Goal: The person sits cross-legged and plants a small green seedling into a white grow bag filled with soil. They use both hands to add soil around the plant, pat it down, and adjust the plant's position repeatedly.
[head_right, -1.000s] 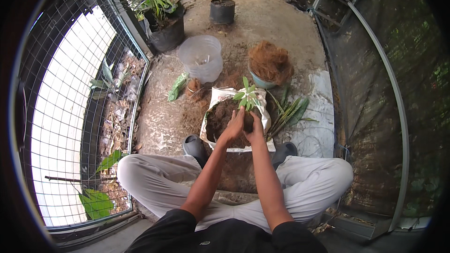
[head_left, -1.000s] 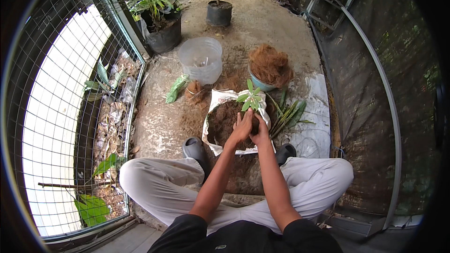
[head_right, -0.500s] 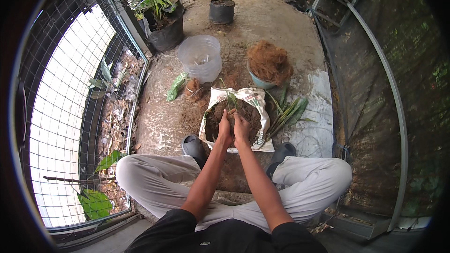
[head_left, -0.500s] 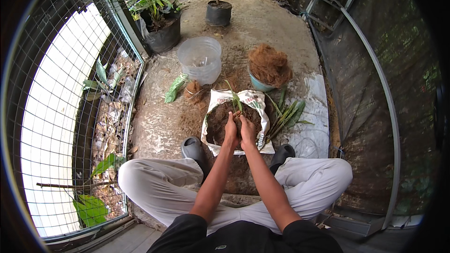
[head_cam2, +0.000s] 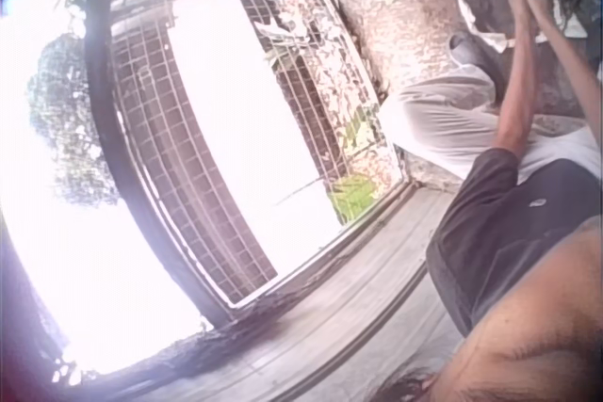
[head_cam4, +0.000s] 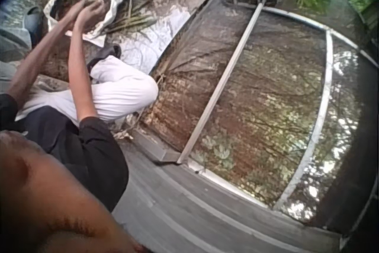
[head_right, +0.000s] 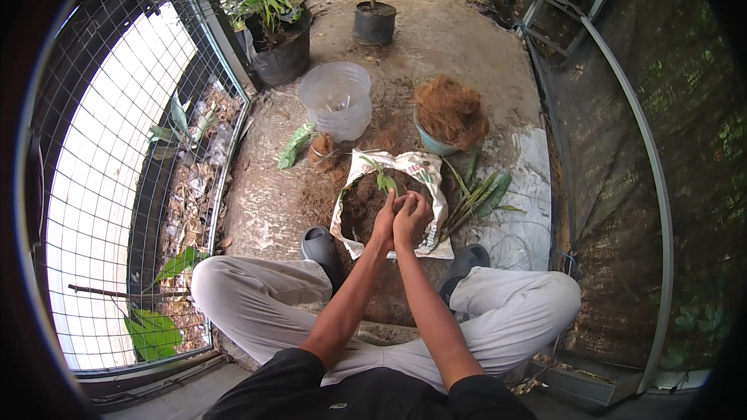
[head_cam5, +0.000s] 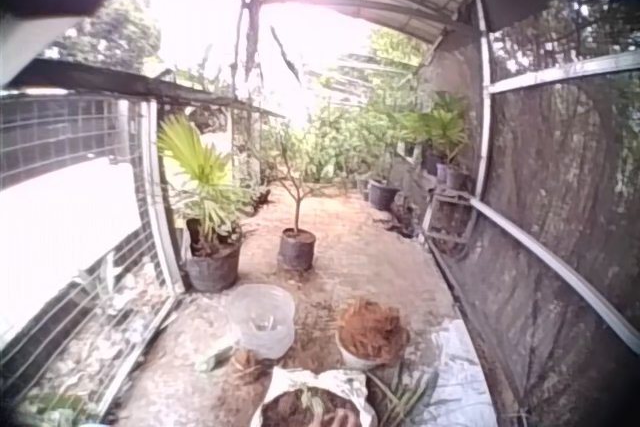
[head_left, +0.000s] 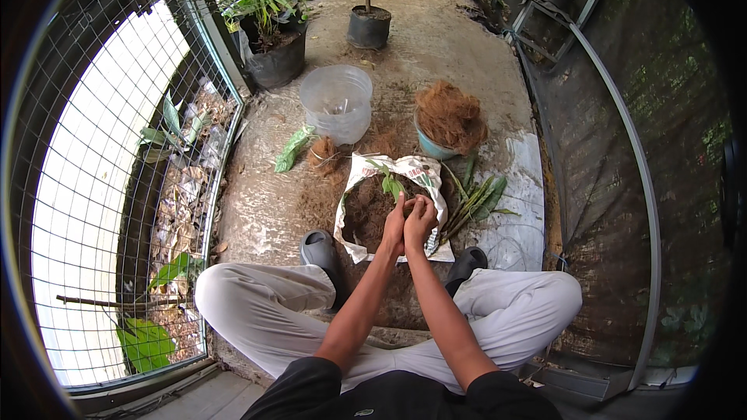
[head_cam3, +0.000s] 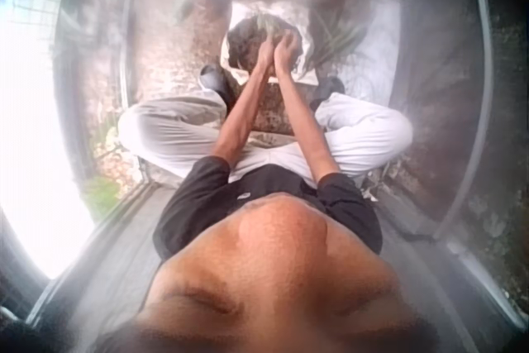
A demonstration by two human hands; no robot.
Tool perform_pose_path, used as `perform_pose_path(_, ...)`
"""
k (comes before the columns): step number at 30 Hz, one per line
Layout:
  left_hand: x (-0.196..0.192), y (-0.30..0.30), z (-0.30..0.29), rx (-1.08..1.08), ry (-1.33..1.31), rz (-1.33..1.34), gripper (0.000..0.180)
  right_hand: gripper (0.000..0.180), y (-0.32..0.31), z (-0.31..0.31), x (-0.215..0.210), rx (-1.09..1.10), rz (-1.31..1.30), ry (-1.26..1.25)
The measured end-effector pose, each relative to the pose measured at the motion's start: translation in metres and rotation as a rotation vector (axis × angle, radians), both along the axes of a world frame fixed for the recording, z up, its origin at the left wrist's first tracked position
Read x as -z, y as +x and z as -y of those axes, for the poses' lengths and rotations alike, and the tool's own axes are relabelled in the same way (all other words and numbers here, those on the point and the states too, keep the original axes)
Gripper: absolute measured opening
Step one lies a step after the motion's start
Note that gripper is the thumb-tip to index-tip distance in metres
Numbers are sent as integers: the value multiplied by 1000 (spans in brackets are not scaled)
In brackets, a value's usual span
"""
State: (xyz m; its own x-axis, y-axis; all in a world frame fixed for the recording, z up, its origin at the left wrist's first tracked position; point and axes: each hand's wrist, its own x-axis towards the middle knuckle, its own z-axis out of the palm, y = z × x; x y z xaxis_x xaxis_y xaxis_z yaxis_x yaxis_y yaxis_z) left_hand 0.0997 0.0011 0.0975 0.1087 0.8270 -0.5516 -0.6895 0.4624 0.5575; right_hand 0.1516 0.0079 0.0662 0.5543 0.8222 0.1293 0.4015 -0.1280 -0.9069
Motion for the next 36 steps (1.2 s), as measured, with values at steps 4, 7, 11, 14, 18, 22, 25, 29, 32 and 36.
perform_pose_path(4,6,10,4,23,122,3,39,26,10,-1,11,130,-171,-47)
perform_pose_path(7,15,14,6,28,123,-21,22,32,17,-5,17,99,-314,11)
perform_pose_path(11,27,12,2,7,129,-110,18,39,10,-2,13,44,-621,-105)
perform_pose_path(14,31,14,2,-53,113,-166,18,42,10,-1,17,16,-674,-99)
perform_pose_path(18,44,9,4,-15,170,-251,19,45,9,0,25,4,-700,-129)
perform_pose_path(22,32,11,1,145,176,-232,25,48,24,-5,34,6,-688,-174)
perform_pose_path(25,34,2,-1,57,64,244,39,50,17,-5,10,30,-774,-169)
perform_pose_path(29,28,6,1,101,162,70,39,50,19,-7,-1,-7,-804,-151)
perform_pose_path(32,35,6,0,165,267,-34,38,51,20,-6,1,-12,-794,-176)
perform_pose_path(36,46,10,-1,46,78,-59,44,53,18,-9,20,-37,-721,-235)
